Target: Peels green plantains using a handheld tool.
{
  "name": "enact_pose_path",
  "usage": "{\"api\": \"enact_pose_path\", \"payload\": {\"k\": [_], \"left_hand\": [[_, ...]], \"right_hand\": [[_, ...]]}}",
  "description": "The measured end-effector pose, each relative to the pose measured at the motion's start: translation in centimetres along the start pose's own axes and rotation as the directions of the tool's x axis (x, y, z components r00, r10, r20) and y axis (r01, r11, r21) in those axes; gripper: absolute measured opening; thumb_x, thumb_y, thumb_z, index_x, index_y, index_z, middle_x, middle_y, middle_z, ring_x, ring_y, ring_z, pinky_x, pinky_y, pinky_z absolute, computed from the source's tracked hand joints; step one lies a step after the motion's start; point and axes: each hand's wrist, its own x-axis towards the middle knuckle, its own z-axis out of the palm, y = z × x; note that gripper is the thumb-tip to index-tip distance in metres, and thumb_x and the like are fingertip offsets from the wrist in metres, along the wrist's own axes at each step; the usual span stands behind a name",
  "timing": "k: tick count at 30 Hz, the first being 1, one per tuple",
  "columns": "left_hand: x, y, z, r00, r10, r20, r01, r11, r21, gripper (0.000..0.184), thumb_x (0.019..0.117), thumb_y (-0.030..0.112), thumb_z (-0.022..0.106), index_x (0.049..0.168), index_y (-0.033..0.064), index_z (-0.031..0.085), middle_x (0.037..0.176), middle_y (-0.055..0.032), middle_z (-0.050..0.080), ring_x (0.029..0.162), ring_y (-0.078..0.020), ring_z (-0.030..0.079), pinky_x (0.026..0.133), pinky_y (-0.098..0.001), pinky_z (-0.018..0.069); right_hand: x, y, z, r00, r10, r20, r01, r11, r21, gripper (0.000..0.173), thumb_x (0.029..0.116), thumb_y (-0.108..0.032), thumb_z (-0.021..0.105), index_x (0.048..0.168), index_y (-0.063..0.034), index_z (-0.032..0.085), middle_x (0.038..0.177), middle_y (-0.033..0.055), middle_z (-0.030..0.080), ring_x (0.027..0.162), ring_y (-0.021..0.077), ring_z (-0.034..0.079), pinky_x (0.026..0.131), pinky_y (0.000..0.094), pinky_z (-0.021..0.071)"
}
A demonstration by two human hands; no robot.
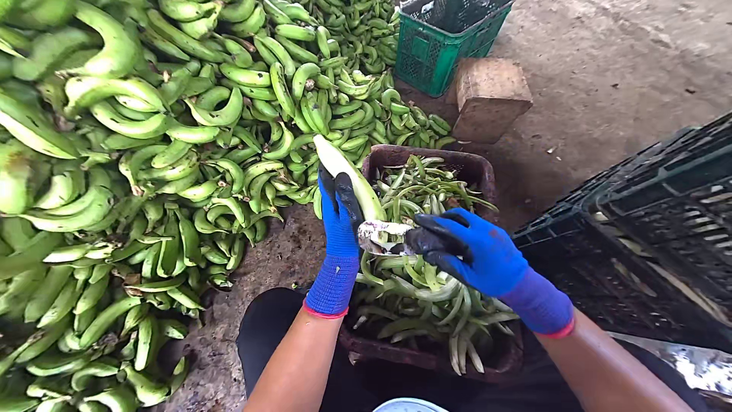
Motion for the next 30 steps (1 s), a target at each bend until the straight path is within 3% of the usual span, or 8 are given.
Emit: {"api": "enact_pose_path", "payload": {"k": [3, 7, 9, 13, 17, 21, 26, 30], "left_hand": [[-1.0, 0.9, -0.3, 0.937, -0.107, 0.333, 0.143, 0.986, -0.085, 0.045, 0.109, 0.027, 0.038, 0.152, 0.016, 0.035, 0.119, 0.0007, 0.062, 0.096, -0.0023, 0.062, 0.082, -0.0238, 0.0546], [-1.4, 1.7, -0.6, 0.639, -0.292, 0.712, 0.24, 0.955, 0.176, 0.047, 0.108, 0.03, 0.039, 0.152, 0.0146, 0.043, 0.121, -0.0028, 0.066, 0.1, -0.0032, 0.064, 0.089, -0.0237, 0.0541], [-1.0, 0.9, -0.4, 0.674, -0.312, 0.67, 0.257, 0.949, 0.183, 0.049, 0.107, 0.031, 0.039, 0.153, 0.0152, 0.041, 0.119, -0.0055, 0.066, 0.096, -0.0079, 0.066, 0.085, -0.0281, 0.0556], [-0.3, -1.5, -0.4, 0.951, -0.218, 0.219, 0.234, 0.971, -0.045, 0.045, 0.1093, 0.038, 0.038, 0.15, 0.0186, 0.042, 0.122, -0.0015, 0.064, 0.1, -0.0062, 0.063, 0.086, -0.0294, 0.0555], [-0.2, -0.6, 0.3, 0.986, -0.136, -0.095, 0.126, 0.987, -0.104, 0.05, 0.1093, 0.043, 0.038, 0.155, 0.0227, 0.038, 0.141, -0.0017, 0.056, 0.12, -0.0085, 0.058, 0.101, -0.0346, 0.0497], [-1.3, 0.1, 0.2, 0.967, -0.15, 0.207, 0.177, 0.977, -0.118, 0.041, 0.1101, 0.034, 0.036, 0.147, 0.018, 0.045, 0.119, 0.0012, 0.063, 0.099, -0.0028, 0.062, 0.085, -0.0262, 0.0548], [-1.8, 1.2, 1.0, 0.602, -0.286, 0.745, 0.233, 0.956, 0.178, 0.046, 0.1071, 0.025, 0.039, 0.148, 0.006, 0.046, 0.122, -0.0062, 0.065, 0.103, -0.0032, 0.063, 0.092, -0.0237, 0.0524], [-1.1, -1.6, 0.4, 0.758, -0.383, 0.528, 0.401, 0.912, 0.087, 0.046, 0.108, 0.04, 0.041, 0.147, 0.0174, 0.048, 0.113, -0.0041, 0.068, 0.092, -0.0092, 0.066, 0.08, -0.0292, 0.0566]], "right_hand": [[1.9, 1.5, -1.9, 0.998, 0.039, -0.042, -0.04, 0.999, -0.024, 0.05, 0.092, -0.035, 0.066, 0.138, -0.0155, 0.065, 0.119, 0.0202, 0.067, 0.102, 0.0392, 0.068, 0.081, 0.0599, 0.0557], [2.8, 3.5, -4.3, 0.974, 0.179, -0.14, -0.186, 0.982, -0.04, 0.049, 0.0999, -0.019, 0.061, 0.149, -0.0166, 0.054, 0.132, 0.0227, 0.06, 0.111, 0.0398, 0.063, 0.089, 0.0604, 0.0527], [2.6, 3.5, -3.8, 0.966, 0.206, -0.157, -0.213, 0.977, -0.029, 0.049, 0.1003, -0.023, 0.057, 0.149, -0.0162, 0.054, 0.128, 0.0221, 0.061, 0.107, 0.0385, 0.064, 0.086, 0.06, 0.0524], [1.0, 1.5, -0.9, 0.997, 0.022, -0.079, -0.024, 0.999, -0.025, 0.052, 0.0902, -0.04, 0.064, 0.136, -0.0153, 0.067, 0.116, 0.0194, 0.068, 0.101, 0.0372, 0.067, 0.082, 0.0577, 0.0559], [1.0, 0.9, 0.3, 0.99, -0.12, -0.07, 0.116, 0.992, -0.056, 0.05, 0.0908, -0.048, 0.06, 0.13, -0.0191, 0.072, 0.111, 0.0175, 0.07, 0.098, 0.0372, 0.068, 0.079, 0.0559, 0.0553], [2.1, 2.4, -1.8, 0.998, -0.013, -0.061, 0.015, 1.0, 0.017, 0.051, 0.0909, -0.037, 0.065, 0.137, -0.0147, 0.066, 0.12, 0.0182, 0.067, 0.104, 0.0361, 0.066, 0.085, 0.0567, 0.055], [2.6, 4.5, -3.7, 0.976, 0.216, -0.04, -0.203, 0.956, 0.211, 0.041, 0.107, -0.027, 0.046, 0.143, -0.0133, 0.059, 0.133, 0.0118, 0.064, 0.115, 0.0221, 0.065, 0.1, 0.0451, 0.0524], [2.1, 3.6, -1.8, 0.968, 0.249, -0.025, -0.243, 0.96, 0.141, 0.042, 0.1044, -0.029, 0.053, 0.144, -0.0151, 0.059, 0.13, 0.0148, 0.065, 0.113, 0.0297, 0.066, 0.096, 0.0553, 0.0532]]}}
